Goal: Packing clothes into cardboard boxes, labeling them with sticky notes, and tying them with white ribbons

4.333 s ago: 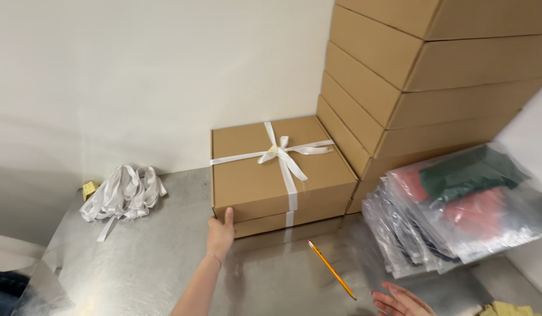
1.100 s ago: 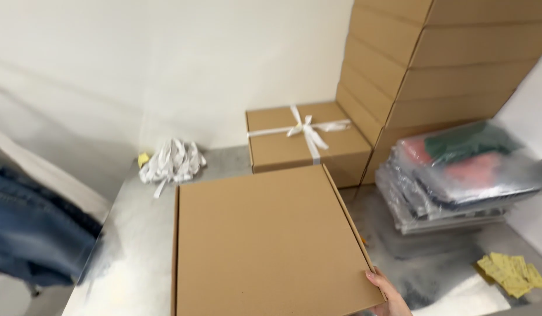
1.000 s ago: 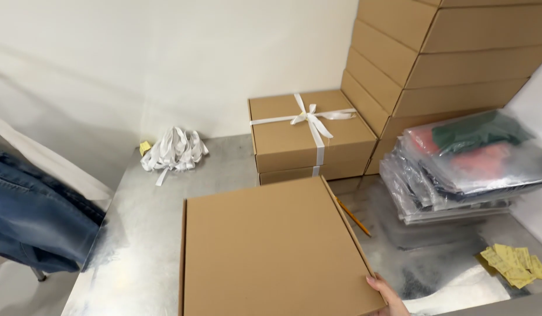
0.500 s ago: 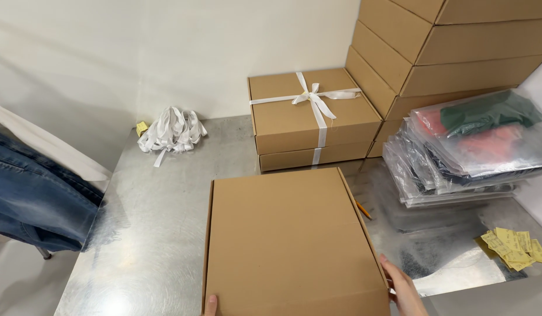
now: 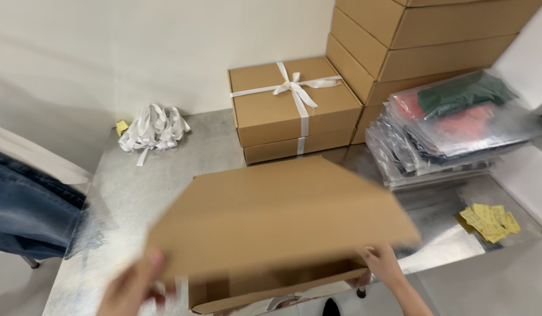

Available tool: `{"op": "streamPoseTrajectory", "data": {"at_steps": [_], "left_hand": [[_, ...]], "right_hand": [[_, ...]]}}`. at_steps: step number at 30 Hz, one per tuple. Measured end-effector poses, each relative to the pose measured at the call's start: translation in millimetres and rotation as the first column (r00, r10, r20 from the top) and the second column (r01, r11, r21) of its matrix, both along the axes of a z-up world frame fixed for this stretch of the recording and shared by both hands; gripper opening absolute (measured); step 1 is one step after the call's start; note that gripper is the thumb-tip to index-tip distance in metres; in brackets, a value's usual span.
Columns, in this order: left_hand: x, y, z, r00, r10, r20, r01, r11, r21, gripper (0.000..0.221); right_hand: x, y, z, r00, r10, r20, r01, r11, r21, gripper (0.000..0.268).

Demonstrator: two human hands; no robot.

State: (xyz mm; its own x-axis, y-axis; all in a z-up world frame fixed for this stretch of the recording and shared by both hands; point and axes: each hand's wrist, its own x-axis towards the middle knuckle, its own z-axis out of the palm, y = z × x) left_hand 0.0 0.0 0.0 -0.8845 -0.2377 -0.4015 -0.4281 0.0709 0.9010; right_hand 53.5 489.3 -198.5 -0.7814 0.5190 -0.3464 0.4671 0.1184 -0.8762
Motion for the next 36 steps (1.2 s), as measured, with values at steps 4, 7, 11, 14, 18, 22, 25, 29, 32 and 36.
{"op": "streamPoseTrajectory", "data": {"at_steps": [4, 7, 11, 14, 18, 22, 25, 29, 32, 36], "left_hand": [[-77.4, 52.7, 112.2, 0.894, -0.176, -0.412, 0.134, 0.983, -0.129, 0.048], [-130.6, 67.7, 126.4, 0.708, -0.26, -0.657, 0.15, 0.964, -0.221, 0.048], [-202.3, 69.2, 113.9, 0.532, -0.469, -0.705, -0.029, 0.822, -0.569, 0.039], [-244.1, 76.5, 102.9, 0.547, -0.582, -0.602, 0.076, 0.751, -0.656, 0.042], [-285.8, 90.4, 50.5, 0.498, -0.684, -0.533, -0.027, 0.602, -0.798, 0.04], [-272.7, 142.5, -23.8, 0.55, -0.765, -0.335, 0.123, 0.471, -0.874, 0.036], [-191.7, 210.1, -15.5, 0.521, -0.853, -0.028, 0.523, 0.345, -0.779, 0.037], [-149.5, 299.2, -38.6, 0.328, -0.936, -0.129, 0.699, 0.332, -0.634, 0.028], [-135.7, 377.9, -47.0, 0.239, -0.952, -0.19, 0.817, 0.303, -0.49, 0.026], [-141.6, 488.0, -53.1, 0.376, -0.923, -0.084, 0.913, 0.384, -0.135, 0.044]], "right_hand": [[7.7, -7.3, 18.7, 0.996, 0.093, 0.017, -0.095, 0.979, 0.182, 0.05], [18.7, -17.5, 40.4, 0.993, 0.06, 0.106, -0.075, 0.988, 0.137, 0.052], [24.6, -8.3, 6.0, 0.998, 0.055, 0.01, -0.056, 0.989, 0.139, 0.053], [23.9, -9.8, 3.5, 0.999, 0.031, 0.036, -0.034, 0.994, 0.104, 0.053], [25.7, -7.7, -11.8, 0.998, 0.04, 0.046, -0.046, 0.99, 0.134, 0.051], [35.0, -3.5, 0.2, 0.998, 0.046, 0.05, -0.048, 0.998, 0.039, 0.05], [42.3, 16.9, 3.8, 0.999, 0.034, -0.022, -0.034, 0.999, -0.029, 0.044], [44.6, 62.8, 7.4, 0.989, -0.063, -0.135, 0.032, 0.976, -0.217, 0.042], [43.2, 96.4, 43.7, 0.987, -0.143, -0.075, 0.13, 0.978, -0.162, 0.04], [36.0, 149.9, 73.7, 0.936, -0.338, -0.096, 0.312, 0.925, -0.217, 0.04]]}}
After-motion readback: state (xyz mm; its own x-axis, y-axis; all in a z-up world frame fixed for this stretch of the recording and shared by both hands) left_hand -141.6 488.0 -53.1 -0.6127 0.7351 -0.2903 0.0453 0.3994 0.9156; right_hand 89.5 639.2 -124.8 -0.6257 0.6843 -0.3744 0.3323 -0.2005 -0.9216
